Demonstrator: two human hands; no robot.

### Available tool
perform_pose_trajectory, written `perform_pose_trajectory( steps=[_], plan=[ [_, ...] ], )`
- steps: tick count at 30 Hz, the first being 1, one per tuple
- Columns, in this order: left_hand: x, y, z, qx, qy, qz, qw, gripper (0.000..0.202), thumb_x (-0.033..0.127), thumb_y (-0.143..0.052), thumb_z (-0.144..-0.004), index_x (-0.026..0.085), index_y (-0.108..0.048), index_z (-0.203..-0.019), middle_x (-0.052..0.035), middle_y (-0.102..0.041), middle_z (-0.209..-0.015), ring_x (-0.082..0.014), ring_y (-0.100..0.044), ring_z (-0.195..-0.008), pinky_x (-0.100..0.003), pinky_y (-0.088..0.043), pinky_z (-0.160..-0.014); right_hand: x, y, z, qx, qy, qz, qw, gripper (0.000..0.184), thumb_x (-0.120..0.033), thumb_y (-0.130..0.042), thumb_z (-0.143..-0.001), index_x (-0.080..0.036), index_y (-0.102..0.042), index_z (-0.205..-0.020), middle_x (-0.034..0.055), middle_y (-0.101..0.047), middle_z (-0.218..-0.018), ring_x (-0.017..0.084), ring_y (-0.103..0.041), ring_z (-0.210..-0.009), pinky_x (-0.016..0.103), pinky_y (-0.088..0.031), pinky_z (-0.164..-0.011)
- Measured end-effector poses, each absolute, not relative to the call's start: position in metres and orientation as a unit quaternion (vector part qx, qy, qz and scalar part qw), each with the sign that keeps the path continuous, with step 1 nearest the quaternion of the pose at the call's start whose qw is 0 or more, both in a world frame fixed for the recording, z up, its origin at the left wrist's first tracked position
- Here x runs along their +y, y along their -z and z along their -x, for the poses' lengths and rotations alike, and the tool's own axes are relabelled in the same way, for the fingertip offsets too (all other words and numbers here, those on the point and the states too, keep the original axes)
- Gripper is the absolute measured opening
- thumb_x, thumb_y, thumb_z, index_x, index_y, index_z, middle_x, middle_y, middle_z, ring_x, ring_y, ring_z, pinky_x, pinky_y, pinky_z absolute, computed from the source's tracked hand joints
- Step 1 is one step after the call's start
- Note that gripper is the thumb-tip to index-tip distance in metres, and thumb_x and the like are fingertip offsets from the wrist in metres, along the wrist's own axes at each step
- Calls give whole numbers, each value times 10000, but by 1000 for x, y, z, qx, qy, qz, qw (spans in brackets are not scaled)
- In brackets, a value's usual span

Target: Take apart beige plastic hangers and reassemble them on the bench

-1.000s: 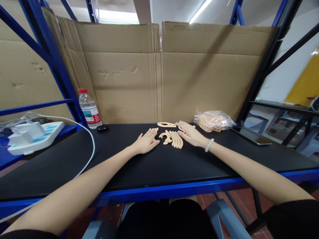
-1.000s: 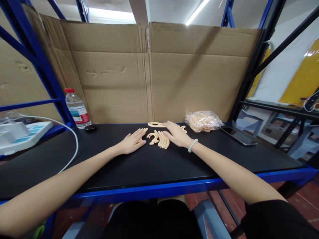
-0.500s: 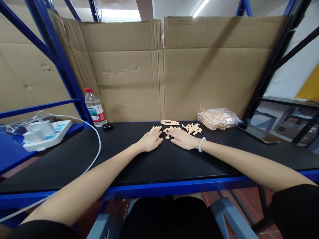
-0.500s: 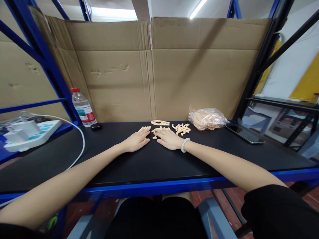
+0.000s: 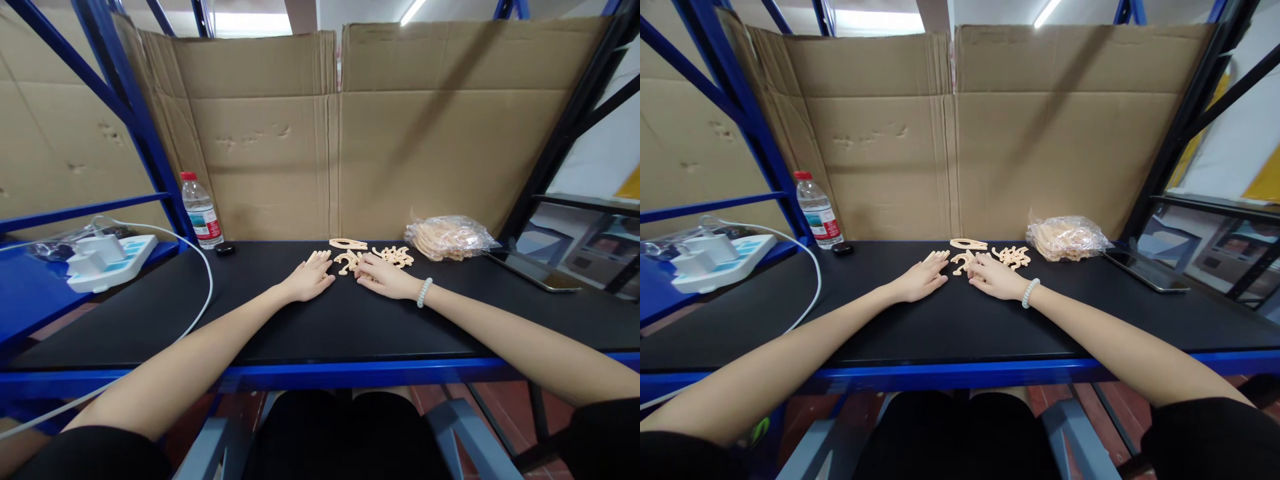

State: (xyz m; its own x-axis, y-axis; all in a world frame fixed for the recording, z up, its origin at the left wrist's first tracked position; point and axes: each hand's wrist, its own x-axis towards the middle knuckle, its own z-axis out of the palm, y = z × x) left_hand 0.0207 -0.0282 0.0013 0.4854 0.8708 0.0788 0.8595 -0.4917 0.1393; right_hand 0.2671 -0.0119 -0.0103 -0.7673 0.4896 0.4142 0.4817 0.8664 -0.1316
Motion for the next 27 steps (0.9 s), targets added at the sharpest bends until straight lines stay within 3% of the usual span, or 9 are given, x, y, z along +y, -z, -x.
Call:
perform_pose_trajectory(
  steps=[12, 17, 22, 27],
  plan=[
    [-28, 0, -19, 496, -58, -866, 28, 600, 480, -241, -947, 143, -305, -1439, -116, -83, -1565, -283, -42, -1443, -566, -227, -1092, 9, 5, -285, -932, -51, 273, 234, 165, -320, -522, -886, -192, -605, -948, 78, -537, -993, 208, -532, -948, 370, -452, -862],
    [-29, -2, -21, 496, -65, -865, 35, 590, 467, -259, -944, 139, -320, -1431, -124, -102, -1561, -274, -45, -1444, -569, -220, -1093, 16, -6, -298, -923, -41, 277, 264, 295, -401, -546, -870, -199, -605, -1076, 92, -608, -1051, 229, -563, -994, 404, -455, -894],
    [-31, -4, -22, 498, -73, -863, 44, 556, 441, -283, -942, 165, -341, -1420, -127, -126, -1557, -276, -61, -1443, -577, -213, -1089, 17, -5, -300, -937, 13, 272, 220, 494, -462, -595, -828, -168, -574, -1225, 137, -575, -1257, 278, -501, -1192, 455, -385, -1018],
    [-29, -2, -21, 494, -79, -865, 44, 556, 456, -287, -938, 170, -362, -1409, -134, -142, -1554, -290, -66, -1441, -593, -217, -1080, 14, -3, -292, -949, 44, 266, 166, 366, -400, -539, -878, -160, -635, -1138, 121, -638, -1165, 276, -504, -1185, 459, -380, -1016]
  ],
)
